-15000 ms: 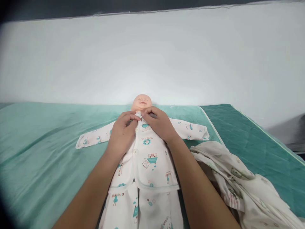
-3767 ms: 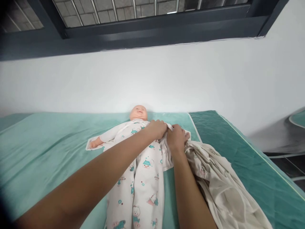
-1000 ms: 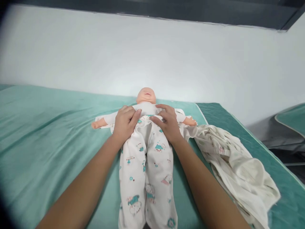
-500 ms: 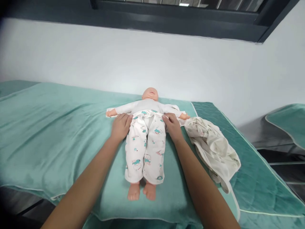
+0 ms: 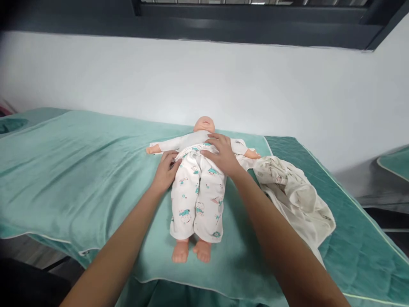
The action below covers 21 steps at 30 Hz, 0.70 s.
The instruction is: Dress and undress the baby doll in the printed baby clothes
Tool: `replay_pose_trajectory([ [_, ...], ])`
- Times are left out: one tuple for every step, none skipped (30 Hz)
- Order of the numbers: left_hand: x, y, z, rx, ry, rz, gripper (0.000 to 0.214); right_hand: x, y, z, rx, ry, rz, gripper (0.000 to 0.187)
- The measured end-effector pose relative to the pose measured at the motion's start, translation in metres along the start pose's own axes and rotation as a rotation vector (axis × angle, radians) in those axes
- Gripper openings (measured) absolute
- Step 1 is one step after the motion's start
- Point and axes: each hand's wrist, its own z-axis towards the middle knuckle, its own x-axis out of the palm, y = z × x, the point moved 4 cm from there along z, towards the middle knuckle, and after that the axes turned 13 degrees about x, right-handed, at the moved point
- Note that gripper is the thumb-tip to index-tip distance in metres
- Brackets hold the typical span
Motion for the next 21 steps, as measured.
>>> replay_pose_trajectory([
  [0.0, 0.001, 0.0, -0.004, -0.007, -0.008, 0.016, 0.0, 0.004, 0.003, -0.009, 0.004, -0.035, 0.033],
  [0.0, 0.002, 0.0, -0.009, -0.012, -0.012, 0.015, 0.0, 0.007, 0.004, -0.021, 0.0, -0.07, 0.032],
  [0.001, 0.003, 0.0, -0.012, -0.017, -0.01, 0.014, 0.0, 0.009, 0.004, -0.032, -0.004, -0.104, 0.031],
  [0.0, 0.003, 0.0, -0.014, -0.021, -0.006, 0.013, 0.0, 0.01, 0.002, -0.044, -0.004, -0.135, 0.03],
  [0.0, 0.003, 0.0, -0.015, -0.022, -0.001, 0.013, -0.001, 0.01, -0.001, -0.054, 0.001, -0.162, 0.03],
  [0.0, 0.003, 0.0, -0.018, -0.021, 0.002, 0.013, -0.003, 0.009, -0.006, -0.061, 0.007, -0.182, 0.03],
  [0.0, 0.003, 0.0, -0.022, -0.019, 0.005, 0.013, -0.004, 0.006, -0.012, -0.067, 0.008, -0.195, 0.03],
  [0.0, 0.003, 0.0, -0.025, -0.014, 0.009, 0.013, -0.006, 0.003, -0.019, -0.072, 0.003, -0.202, 0.03],
  [0.001, 0.003, 0.0, -0.024, -0.003, 0.015, 0.013, -0.009, 0.0, -0.026, -0.077, -0.01, -0.206, 0.03],
  [0.001, 0.003, 0.0, -0.017, 0.009, 0.029, 0.013, -0.011, -0.005, -0.034, -0.081, -0.029, -0.211, 0.03],
  [0.001, 0.002, 0.001, -0.004, 0.02, 0.054, 0.013, -0.014, -0.01, -0.042, -0.081, -0.053, -0.22, 0.03],
  [0.001, 0.001, 0.001, 0.013, 0.03, 0.088, 0.013, -0.016, -0.015, -0.049, -0.077, -0.081, -0.233, 0.03],
  [0.001, 0.0, 0.001, 0.031, 0.04, 0.127, 0.012, -0.018, -0.02, -0.056, -0.072, -0.107, -0.248, 0.03],
  [0.0, -0.001, 0.001, 0.053, 0.051, 0.169, 0.012, -0.02, -0.025, -0.063, -0.065, -0.13, -0.266, 0.031],
  [0.0, -0.003, 0.001, 0.071, 0.059, 0.214, 0.011, -0.022, -0.029, -0.069, -0.059, -0.146, -0.286, 0.032],
  [-0.001, -0.004, 0.001, 0.086, 0.066, 0.261, 0.011, -0.023, -0.031, -0.074, -0.059, -0.155, -0.306, 0.033],
  [-0.001, -0.005, 0.001, 0.095, 0.074, 0.31, 0.011, -0.025, -0.033, -0.078, -0.06, -0.165, -0.323, 0.033],
  [-0.001, -0.007, 0.001, 0.101, 0.083, 0.36, 0.012, -0.026, -0.033, -0.082, -0.06, -0.175, -0.335, 0.033],
  [-0.002, -0.008, 0.0, 0.103, 0.092, 0.408, 0.014, -0.027, -0.032, -0.086, -0.059, -0.184, -0.339, 0.033],
  [-0.002, -0.009, 0.0, 0.102, 0.101, 0.447, 0.015, -0.027, -0.03, -0.089, -0.058, -0.191, -0.325, 0.032],
  [-0.002, -0.01, -0.001, 0.101, 0.106, 0.474, 0.016, -0.027, -0.028, -0.092, -0.057, -0.19, -0.292, 0.03],
])
